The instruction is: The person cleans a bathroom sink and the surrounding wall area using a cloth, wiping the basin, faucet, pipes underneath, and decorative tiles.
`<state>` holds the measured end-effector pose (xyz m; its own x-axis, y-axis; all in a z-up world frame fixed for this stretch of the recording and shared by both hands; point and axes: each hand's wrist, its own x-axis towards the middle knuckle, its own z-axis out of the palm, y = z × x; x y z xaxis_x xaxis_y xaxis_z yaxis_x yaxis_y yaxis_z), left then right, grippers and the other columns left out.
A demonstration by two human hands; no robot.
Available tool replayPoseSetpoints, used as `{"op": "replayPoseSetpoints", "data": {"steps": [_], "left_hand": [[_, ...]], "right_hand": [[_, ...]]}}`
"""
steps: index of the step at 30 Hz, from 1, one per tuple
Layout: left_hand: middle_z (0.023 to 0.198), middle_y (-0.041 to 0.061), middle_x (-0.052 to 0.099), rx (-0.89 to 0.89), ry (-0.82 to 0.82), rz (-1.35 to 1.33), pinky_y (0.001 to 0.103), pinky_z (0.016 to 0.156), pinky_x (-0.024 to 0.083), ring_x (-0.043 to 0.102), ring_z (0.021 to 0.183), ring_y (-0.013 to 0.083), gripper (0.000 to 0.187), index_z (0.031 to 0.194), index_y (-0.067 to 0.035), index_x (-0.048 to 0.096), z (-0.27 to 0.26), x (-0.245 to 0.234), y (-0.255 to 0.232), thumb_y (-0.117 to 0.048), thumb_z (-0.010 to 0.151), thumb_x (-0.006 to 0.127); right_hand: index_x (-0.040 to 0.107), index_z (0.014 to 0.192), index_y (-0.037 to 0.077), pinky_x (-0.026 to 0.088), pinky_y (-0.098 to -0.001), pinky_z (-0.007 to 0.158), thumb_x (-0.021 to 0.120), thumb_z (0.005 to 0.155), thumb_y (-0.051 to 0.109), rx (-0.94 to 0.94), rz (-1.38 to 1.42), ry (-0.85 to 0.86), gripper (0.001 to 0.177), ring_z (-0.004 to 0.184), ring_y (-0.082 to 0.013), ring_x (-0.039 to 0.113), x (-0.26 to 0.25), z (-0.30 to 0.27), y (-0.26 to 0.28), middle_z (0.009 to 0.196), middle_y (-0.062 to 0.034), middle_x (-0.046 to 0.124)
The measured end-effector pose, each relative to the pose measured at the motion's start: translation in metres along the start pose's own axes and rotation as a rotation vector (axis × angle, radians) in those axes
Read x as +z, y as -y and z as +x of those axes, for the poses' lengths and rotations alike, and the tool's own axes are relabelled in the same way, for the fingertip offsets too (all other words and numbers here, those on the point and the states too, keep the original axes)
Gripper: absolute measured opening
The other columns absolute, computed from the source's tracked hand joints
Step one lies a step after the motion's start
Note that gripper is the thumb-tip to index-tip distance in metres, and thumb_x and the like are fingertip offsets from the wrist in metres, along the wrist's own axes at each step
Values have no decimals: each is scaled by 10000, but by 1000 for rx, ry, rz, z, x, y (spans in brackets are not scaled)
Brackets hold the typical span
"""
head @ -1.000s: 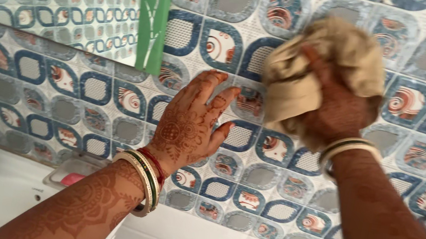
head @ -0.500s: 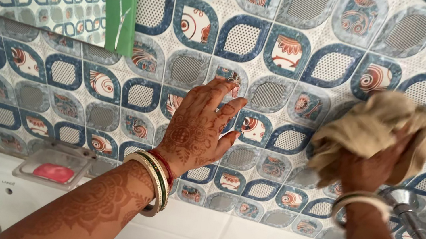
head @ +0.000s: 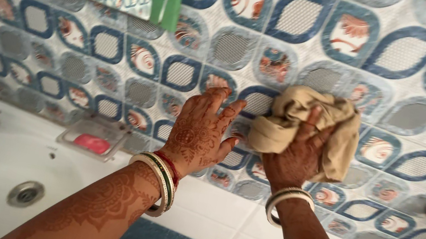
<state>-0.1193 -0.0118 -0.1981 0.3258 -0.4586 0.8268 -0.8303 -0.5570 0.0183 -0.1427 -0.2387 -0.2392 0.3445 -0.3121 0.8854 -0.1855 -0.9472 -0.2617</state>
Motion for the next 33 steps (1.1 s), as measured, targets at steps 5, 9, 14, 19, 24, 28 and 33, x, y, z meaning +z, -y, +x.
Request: {"op": "replayPoseSetpoints", "data": {"steps": [5, 9, 14, 19, 24, 28, 33], "left_hand": [[1468, 207, 406, -147, 67, -1, 554, 1070, 333, 394, 1380, 376, 849, 1501, -145, 370, -25, 0, 7, -319, 792, 804], [1476, 224, 395, -187, 46, -8, 549, 1107, 332, 383, 1393, 401, 903, 1515, -123, 326, -47, 5, 8, -301, 772, 807], [1468, 226, 357, -316, 176, 27, 558, 1108, 293, 309, 1427, 410, 946, 1507, -132, 296, -68, 11, 6, -278, 733, 820], [1507, 227, 342, -335, 192, 19, 545, 1160, 272, 295, 1451, 403, 932, 1539, -154, 286, -85, 29, -5, -281, 776, 805], [1556, 219, 282, -362, 246, 8, 558, 1201, 206, 215, 1495, 404, 998, 1573, -212, 212, -93, 46, -19, -302, 777, 806], [1633, 223, 106, -378, 302, 39, 623, 1204, 109, 43, 1533, 413, 1093, 1594, -285, 94, -89, 52, -32, -327, 772, 815], [1670, 195, -8, -438, 335, 5, 659, 1213, 52, -56, 1548, 400, 1140, 1590, -322, 42, -82, 46, -41, -346, 763, 826]], "right_hand": [[147, 1648, 215, 215, -640, 1199, 745, 714, 571, -203, -84, 335, 1165, 1527, -531, 61, 2, -5, 49, 1637, -358, -30], [188, 1599, 285, 350, -589, 1085, 732, 727, 529, -393, -225, 475, 1056, 1498, -479, 174, 2, -16, 67, 1629, -318, 72], [355, 1551, 255, 530, -481, 955, 629, 957, 356, -344, 74, 869, 662, 1302, -262, 518, 5, -30, 63, 1525, -111, 434], [448, 1447, 225, 556, -425, 908, 649, 954, 328, -224, 359, 1071, 543, 1195, -228, 573, -35, -35, 37, 1390, -93, 524], [542, 1344, 195, 582, -369, 862, 670, 951, 299, -179, 530, 1018, 426, 1088, -194, 628, -87, -12, 8, 1256, -75, 613], [616, 1261, 170, 602, -325, 825, 686, 948, 276, -218, 505, 785, 337, 1002, -167, 672, -106, 13, -8, 1149, -61, 685], [658, 1231, 184, 615, -323, 874, 679, 973, 312, -122, 549, 574, 289, 1024, -153, 699, -90, 24, -34, 1166, -61, 734]]}}
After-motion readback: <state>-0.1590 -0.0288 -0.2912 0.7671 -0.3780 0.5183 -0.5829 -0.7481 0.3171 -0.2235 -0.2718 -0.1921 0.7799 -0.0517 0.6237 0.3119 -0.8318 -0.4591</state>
